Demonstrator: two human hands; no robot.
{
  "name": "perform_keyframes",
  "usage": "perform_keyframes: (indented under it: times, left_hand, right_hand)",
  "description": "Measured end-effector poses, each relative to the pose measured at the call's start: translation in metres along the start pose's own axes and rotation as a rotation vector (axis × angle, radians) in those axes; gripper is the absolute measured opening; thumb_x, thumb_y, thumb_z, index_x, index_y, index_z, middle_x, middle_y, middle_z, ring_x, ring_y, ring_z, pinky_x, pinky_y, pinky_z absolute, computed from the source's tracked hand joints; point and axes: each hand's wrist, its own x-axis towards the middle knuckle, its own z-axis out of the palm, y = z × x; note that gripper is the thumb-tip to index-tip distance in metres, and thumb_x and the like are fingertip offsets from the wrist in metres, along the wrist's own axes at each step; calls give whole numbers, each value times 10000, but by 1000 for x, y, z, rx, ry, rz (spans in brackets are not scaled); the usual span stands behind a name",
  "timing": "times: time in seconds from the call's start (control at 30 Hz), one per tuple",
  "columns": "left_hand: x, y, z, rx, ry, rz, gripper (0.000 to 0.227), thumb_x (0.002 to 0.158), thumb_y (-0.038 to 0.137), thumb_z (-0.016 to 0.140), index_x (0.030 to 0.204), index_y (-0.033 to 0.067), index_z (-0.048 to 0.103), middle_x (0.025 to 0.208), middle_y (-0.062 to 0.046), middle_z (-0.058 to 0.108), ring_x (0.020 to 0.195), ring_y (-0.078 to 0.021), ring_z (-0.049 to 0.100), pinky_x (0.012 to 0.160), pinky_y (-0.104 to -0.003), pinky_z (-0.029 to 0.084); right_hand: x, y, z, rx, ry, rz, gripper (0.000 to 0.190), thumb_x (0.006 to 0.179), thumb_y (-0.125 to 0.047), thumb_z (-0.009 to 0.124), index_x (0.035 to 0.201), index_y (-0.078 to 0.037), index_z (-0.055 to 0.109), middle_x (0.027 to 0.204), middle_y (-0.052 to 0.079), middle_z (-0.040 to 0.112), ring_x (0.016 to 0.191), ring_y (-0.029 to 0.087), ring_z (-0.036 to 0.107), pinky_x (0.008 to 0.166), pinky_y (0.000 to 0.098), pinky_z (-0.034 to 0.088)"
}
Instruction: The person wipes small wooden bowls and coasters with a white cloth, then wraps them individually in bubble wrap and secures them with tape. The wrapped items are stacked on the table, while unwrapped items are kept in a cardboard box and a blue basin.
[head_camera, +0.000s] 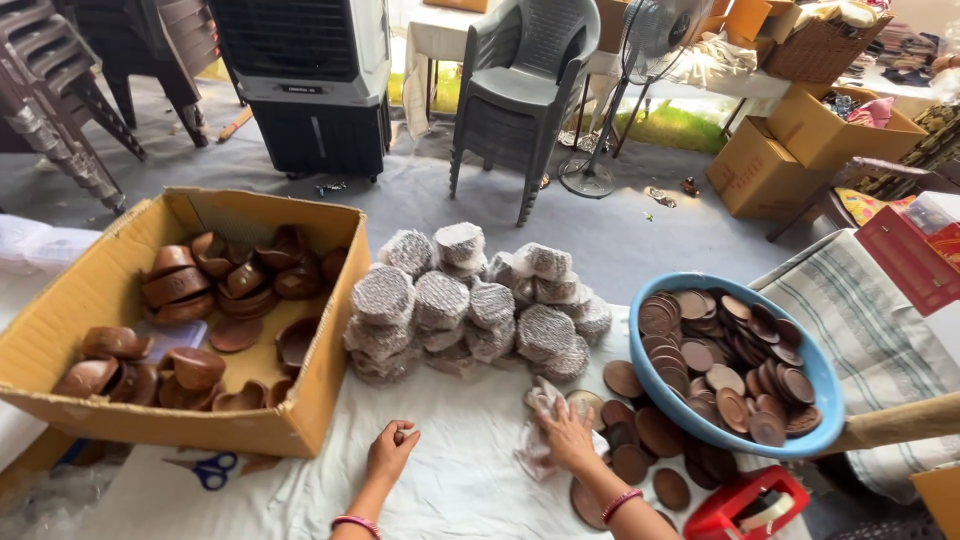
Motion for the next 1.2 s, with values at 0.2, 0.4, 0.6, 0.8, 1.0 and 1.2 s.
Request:
perform_keyframes:
  times: [0.2, 0.4, 0.6, 0.8, 1.0, 1.2]
  left_hand:
    - [-53, 43, -22, 221, -113, 126, 285, 829, 302, 794, 1059, 137, 757, 780, -57, 724, 729, -191, 687, 694, -327, 543]
    - [-55, 145, -124, 9, 300, 663, 73, 900, 87, 690, 972, 97, 690, 925, -55, 701, 746, -191, 695, 615, -299, 563]
    - [8, 185, -296, 185, 595, 675, 68, 931, 66, 707, 996, 65, 687, 930, -86, 662, 693, -191, 667, 646, -322, 530]
    - [96, 124, -439, 768, 408, 409, 307, 856, 247, 800, 1107, 93, 713, 1101, -155, 674, 1039, -350, 656, 857, -467, 547]
    - [144, 95, -490, 970, 7, -510, 1105, 733, 446, 937, 1569, 187, 263, 1396, -210, 567, 1290, -381, 554, 1056, -468, 485]
    - [218, -13, -490, 904, -70, -399, 1232, 747, 274, 822, 1706, 170, 56, 1327, -270, 681, 1223, -410, 668, 1058, -483, 527]
  right_hand:
    - [30, 14, 40, 270, 410, -215, 102, 935, -207, 644, 950, -183, 742, 970, 24, 673, 1033, 212, 669, 1200, 577, 291]
    - [22, -57, 19, 579, 624, -603, 115, 853, -186, 635, 906, -141, 726, 1034, 50, 685, 1021, 291, 636, 913, 428, 459]
    - [45, -100, 78, 405, 315, -232, 387, 956, -465, 601, 852, -115, 731, 976, 62, 672, 982, 279, 629, 896, 419, 471]
    - [49, -135, 96, 268, 602, -28, 320, 915, -411, 637, 840, -115, 734, 922, 41, 686, 910, 247, 633, 880, 410, 455]
    - [51, -139, 107, 152, 661, 34, 317, 908, -424, 651, 822, -127, 722, 915, 22, 681, 914, 244, 640, 883, 395, 458]
    - [51, -145, 104, 93, 610, 112, 309, 902, -439, 658, 842, -144, 730, 931, 2, 684, 944, 230, 645, 899, 382, 455]
